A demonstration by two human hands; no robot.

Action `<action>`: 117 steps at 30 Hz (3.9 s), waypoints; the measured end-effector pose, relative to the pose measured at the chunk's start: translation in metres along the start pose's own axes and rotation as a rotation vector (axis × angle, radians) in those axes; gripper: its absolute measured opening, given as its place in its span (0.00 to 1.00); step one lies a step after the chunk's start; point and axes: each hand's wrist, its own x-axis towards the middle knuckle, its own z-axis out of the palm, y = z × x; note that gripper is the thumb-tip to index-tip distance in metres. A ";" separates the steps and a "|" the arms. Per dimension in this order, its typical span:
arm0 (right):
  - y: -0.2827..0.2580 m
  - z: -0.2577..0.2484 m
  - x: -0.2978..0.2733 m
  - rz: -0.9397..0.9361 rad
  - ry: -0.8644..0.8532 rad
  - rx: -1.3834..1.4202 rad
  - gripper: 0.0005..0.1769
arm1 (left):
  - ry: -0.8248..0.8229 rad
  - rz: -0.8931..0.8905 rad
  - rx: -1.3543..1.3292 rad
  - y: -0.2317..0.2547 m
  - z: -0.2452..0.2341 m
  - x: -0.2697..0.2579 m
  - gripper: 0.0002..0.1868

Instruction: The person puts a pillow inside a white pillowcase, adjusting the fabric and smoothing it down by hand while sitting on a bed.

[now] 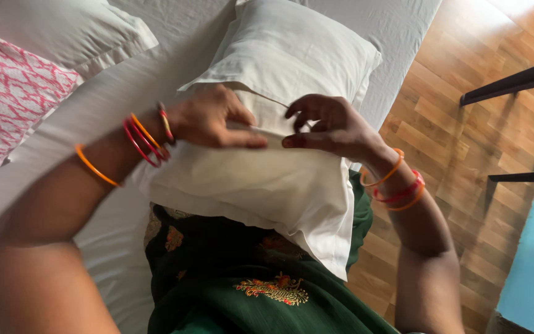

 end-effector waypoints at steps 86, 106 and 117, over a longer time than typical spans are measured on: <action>0.266 -0.050 -0.084 0.016 0.816 0.423 0.07 | 0.782 -0.477 0.324 -0.185 0.008 0.017 0.25; 0.267 -0.077 -0.051 -0.140 0.870 0.155 0.09 | 0.283 0.046 0.724 -0.032 0.023 0.059 0.38; 0.299 -0.046 -0.056 0.122 0.781 -0.085 0.16 | 0.443 -0.077 0.372 -0.113 0.029 0.039 0.17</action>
